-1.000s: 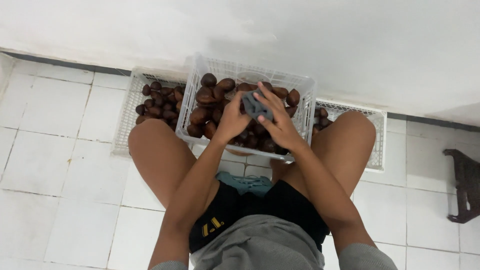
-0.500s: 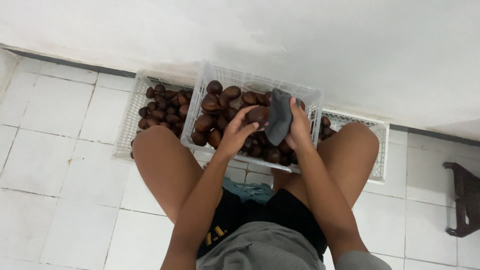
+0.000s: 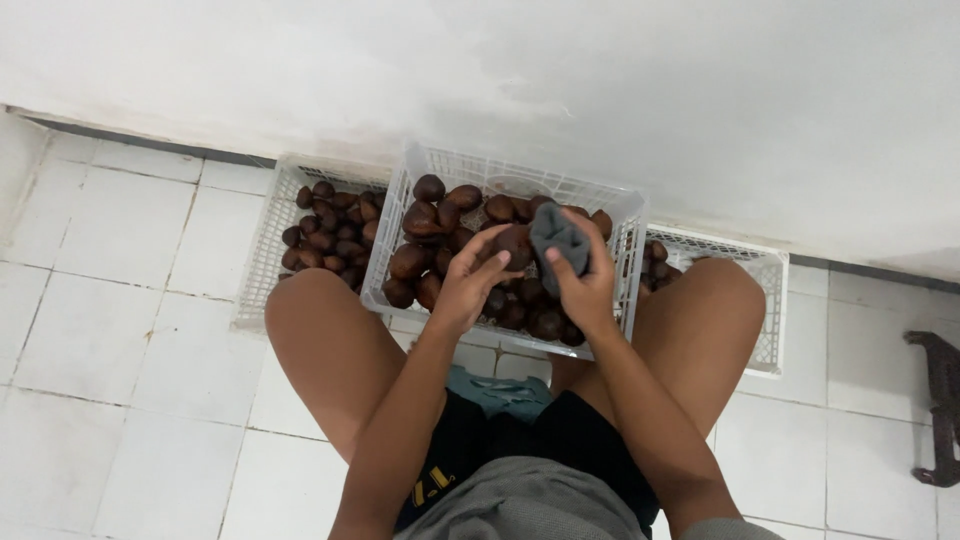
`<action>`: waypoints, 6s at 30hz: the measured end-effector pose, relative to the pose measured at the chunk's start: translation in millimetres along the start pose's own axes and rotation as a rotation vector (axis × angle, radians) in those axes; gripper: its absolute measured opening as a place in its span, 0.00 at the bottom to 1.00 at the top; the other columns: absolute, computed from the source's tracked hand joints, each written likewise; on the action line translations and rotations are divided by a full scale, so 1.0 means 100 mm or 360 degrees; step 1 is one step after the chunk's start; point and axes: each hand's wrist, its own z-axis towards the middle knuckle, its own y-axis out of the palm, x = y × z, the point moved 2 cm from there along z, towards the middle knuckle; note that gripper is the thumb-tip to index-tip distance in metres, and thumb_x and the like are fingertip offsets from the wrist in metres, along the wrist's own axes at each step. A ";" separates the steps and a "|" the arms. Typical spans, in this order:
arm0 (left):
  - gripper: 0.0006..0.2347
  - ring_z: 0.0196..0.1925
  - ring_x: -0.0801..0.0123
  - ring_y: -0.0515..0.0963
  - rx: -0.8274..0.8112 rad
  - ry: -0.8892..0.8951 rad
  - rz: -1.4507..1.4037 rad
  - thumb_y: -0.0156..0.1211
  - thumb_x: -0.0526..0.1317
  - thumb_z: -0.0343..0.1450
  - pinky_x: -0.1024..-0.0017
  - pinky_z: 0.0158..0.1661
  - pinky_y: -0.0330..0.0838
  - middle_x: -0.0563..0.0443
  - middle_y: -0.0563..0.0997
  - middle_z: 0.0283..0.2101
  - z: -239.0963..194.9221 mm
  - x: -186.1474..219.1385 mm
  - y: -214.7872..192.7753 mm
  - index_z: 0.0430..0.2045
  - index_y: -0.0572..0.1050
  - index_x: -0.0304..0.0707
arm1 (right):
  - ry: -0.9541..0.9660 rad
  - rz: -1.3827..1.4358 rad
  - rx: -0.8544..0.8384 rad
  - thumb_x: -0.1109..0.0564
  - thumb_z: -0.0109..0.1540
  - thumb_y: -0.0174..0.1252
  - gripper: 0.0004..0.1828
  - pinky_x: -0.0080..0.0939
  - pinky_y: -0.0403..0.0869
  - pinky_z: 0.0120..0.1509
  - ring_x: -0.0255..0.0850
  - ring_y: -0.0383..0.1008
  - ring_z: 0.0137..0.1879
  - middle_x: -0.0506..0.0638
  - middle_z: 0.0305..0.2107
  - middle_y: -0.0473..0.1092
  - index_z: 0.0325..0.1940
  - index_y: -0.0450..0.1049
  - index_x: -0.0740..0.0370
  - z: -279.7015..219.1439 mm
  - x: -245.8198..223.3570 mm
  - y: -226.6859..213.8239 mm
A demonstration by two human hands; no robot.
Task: The person sits on a tiled floor and wipes dark brown nuts with a gray cloth. They pick up each nut from a white plastic crate, rub it with the cloth, and place it into a second crate to the left. The process is repeated continuously for the duration of the clip.
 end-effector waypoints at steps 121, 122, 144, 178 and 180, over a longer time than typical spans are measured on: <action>0.13 0.42 0.63 0.78 -0.0179 -0.0026 0.0327 0.51 0.39 0.80 0.63 0.40 0.80 0.43 0.75 0.48 -0.07 -0.38 -0.05 0.58 0.68 0.33 | 0.0849 0.0011 -0.0175 0.38 0.70 0.53 0.28 0.61 0.66 0.66 0.53 0.72 0.60 0.62 0.54 0.73 0.68 0.70 0.57 -0.01 0.21 0.10; 0.13 0.38 0.62 0.79 -0.0190 -0.0037 0.0120 0.50 0.38 0.80 0.64 0.36 0.80 0.41 0.76 0.43 -0.10 -0.30 0.05 0.57 0.70 0.31 | 0.1072 0.0240 -0.0019 0.39 0.69 0.55 0.25 0.54 0.73 0.51 0.49 0.75 0.48 0.58 0.44 0.75 0.61 0.73 0.57 0.00 0.30 0.08; 0.11 0.32 0.58 0.83 0.0553 0.0624 0.1239 0.55 0.44 0.79 0.65 0.32 0.78 0.40 0.81 0.34 -0.49 0.29 -0.48 0.37 0.75 0.33 | -0.0077 -0.0119 -0.0488 0.59 0.57 0.73 0.28 0.58 0.75 0.58 0.55 0.77 0.53 0.58 0.45 0.76 0.59 0.74 0.65 -0.26 -0.51 0.66; 0.22 0.61 0.41 0.75 0.0464 -0.0401 0.2146 0.49 0.45 0.77 0.48 0.58 0.71 0.28 0.76 0.57 -0.64 1.98 -3.22 0.64 0.66 0.29 | 0.2636 0.0579 -0.0245 0.48 0.57 0.77 0.55 0.60 0.74 0.62 0.60 0.69 0.65 0.72 0.61 0.63 0.76 0.52 0.69 -1.97 1.89 4.24; 0.26 0.67 0.43 0.70 0.0398 -0.0489 0.2113 0.51 0.45 0.77 0.51 0.64 0.66 0.27 0.70 0.64 -0.59 1.96 -3.25 0.67 0.61 0.27 | 0.2663 0.0458 -0.0136 0.47 0.55 0.78 0.56 0.59 0.73 0.63 0.59 0.68 0.67 0.70 0.62 0.63 0.76 0.52 0.68 -1.96 1.98 4.31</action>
